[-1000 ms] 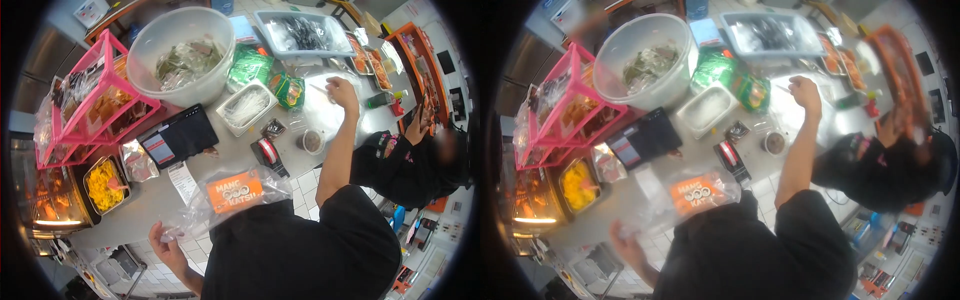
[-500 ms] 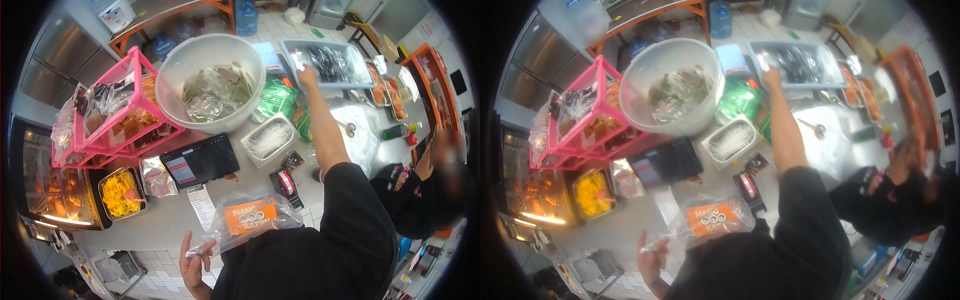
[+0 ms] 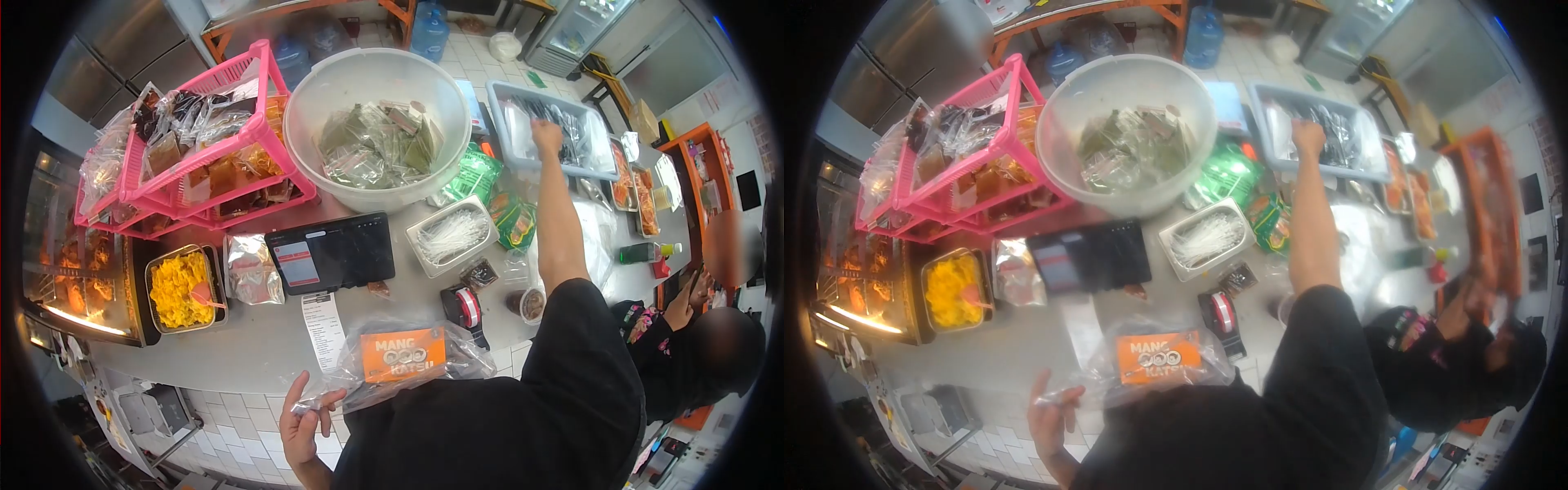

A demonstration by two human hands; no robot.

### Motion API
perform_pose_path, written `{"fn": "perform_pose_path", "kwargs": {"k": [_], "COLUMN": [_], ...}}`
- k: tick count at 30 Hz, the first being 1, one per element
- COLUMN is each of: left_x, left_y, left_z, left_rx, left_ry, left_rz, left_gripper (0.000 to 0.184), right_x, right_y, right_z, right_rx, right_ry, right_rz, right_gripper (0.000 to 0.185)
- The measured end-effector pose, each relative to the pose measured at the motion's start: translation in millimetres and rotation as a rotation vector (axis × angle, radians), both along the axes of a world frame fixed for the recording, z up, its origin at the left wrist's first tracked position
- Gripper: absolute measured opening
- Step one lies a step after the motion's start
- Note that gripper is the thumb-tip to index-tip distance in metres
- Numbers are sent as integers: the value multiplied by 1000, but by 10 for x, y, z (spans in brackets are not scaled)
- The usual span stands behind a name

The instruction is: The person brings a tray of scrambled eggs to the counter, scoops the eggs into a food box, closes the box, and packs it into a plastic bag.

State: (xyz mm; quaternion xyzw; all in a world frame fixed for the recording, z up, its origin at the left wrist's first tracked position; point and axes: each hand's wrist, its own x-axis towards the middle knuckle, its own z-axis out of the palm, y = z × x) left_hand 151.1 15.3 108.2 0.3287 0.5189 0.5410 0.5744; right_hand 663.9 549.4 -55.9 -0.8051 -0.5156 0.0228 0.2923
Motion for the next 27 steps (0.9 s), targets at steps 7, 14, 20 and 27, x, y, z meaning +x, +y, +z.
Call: {"fn": "perform_pose_path", "kwargs": {"k": [7, 14, 20, 27], "left_x": [-13, 18, 32, 60], "left_y": [-69, -111, -117, -133], "left_z": [-32, -35, 0, -36], "left_rx": [14, 42, 24, 28], "left_ry": [63, 82, 76, 61], "left_rz": [-24, -22, -24, -7], "left_gripper": [58, 57, 59, 62], "right_x": [523, 368, 410, 573], "right_y": [38, -353, -446, -593], "right_z": [-108, 161, 498, 732], "right_rx": [11, 25, 51, -357], "right_ry": [185, 728, 589, -354], "right_rz": [118, 119, -92, 58], "right_gripper": [33, 27, 27, 26]}}
